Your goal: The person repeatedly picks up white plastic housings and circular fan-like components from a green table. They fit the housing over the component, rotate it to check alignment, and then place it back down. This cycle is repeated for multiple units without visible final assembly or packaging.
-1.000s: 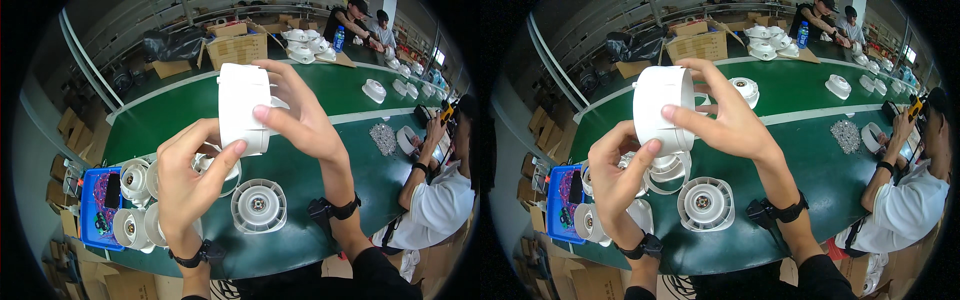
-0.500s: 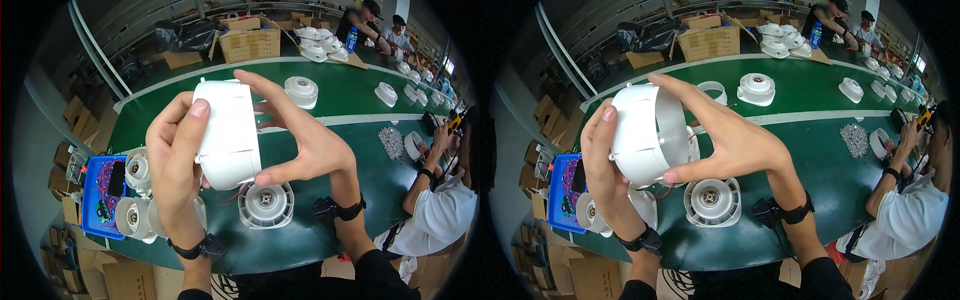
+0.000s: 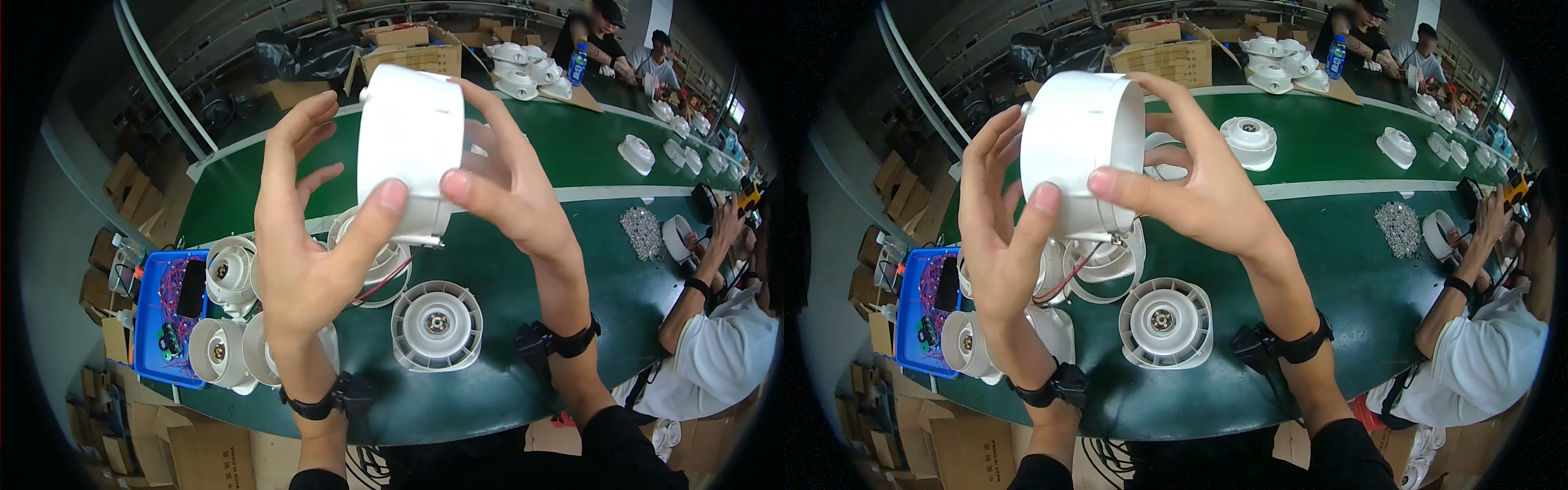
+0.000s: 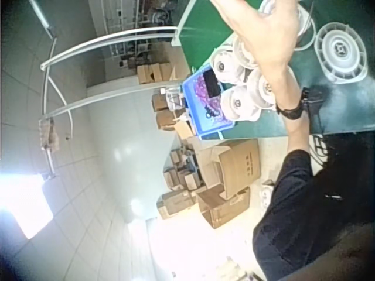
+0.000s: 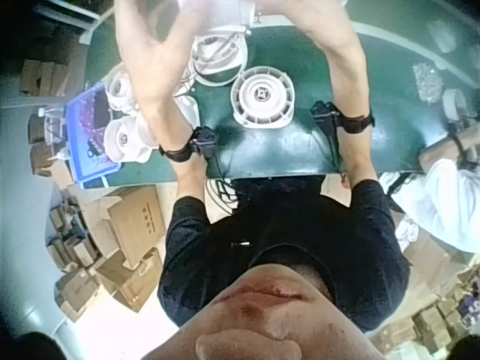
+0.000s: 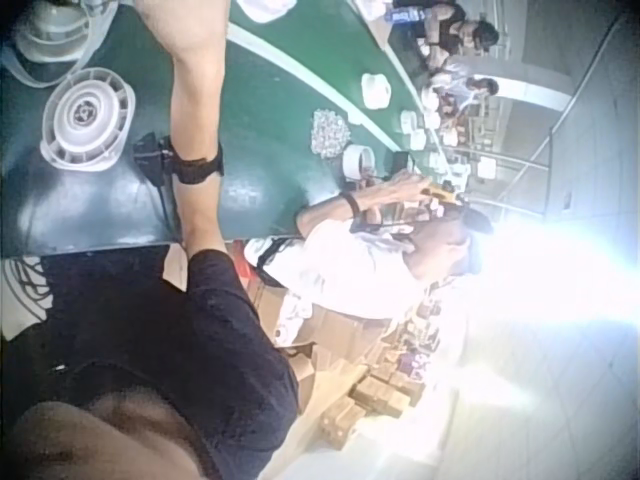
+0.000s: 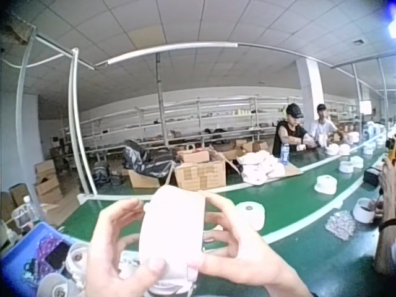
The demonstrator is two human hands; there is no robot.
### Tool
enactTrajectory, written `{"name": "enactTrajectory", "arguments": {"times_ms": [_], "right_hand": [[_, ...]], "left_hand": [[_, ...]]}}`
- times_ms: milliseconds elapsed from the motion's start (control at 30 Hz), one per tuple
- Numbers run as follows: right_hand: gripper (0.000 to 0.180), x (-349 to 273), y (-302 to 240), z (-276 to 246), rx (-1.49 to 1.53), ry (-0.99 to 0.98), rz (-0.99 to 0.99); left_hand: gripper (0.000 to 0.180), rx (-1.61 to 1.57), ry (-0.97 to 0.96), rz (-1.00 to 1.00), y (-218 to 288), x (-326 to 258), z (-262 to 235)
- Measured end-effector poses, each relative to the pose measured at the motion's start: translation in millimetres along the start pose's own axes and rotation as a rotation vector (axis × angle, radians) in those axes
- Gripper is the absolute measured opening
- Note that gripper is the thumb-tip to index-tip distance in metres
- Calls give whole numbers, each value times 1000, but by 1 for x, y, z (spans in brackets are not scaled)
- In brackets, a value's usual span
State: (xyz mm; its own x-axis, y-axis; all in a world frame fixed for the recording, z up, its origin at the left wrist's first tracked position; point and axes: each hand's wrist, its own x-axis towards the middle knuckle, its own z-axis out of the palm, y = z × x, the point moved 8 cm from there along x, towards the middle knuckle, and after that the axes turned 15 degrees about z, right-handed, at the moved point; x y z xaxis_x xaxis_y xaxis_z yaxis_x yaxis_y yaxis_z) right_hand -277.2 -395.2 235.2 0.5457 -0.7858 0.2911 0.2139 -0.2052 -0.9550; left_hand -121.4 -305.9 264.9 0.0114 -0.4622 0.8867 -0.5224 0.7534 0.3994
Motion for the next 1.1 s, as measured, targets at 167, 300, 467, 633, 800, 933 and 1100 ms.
{"name": "enactTrajectory", "arguments": {"times_ms": [167,300,467,633,800,933,1100], "right_hand": [[90,2,13,-3,139,-37,108],[86,3,19,8,160,-85,218],[84,-4,22,11,-24,-146,270],[83,-6,20,21,-75,-219,153],[66,-6,12,31,-126,-239,14],[63,-2,14,25,-68,-200,128],[68,1,14,24,9,-217,-7]], "left_hand": [[94,-33,-119,-74,-7,-4,13],[106,-63,-186,-68,-3,-5,11],[123,-109,-312,19,-4,-5,17],[128,-142,-349,-10,-3,-8,17],[128,-81,-428,-71,-7,-11,15],[127,-96,-411,-54,-7,-10,17],[113,-264,-202,-173,-12,-8,17]]}}
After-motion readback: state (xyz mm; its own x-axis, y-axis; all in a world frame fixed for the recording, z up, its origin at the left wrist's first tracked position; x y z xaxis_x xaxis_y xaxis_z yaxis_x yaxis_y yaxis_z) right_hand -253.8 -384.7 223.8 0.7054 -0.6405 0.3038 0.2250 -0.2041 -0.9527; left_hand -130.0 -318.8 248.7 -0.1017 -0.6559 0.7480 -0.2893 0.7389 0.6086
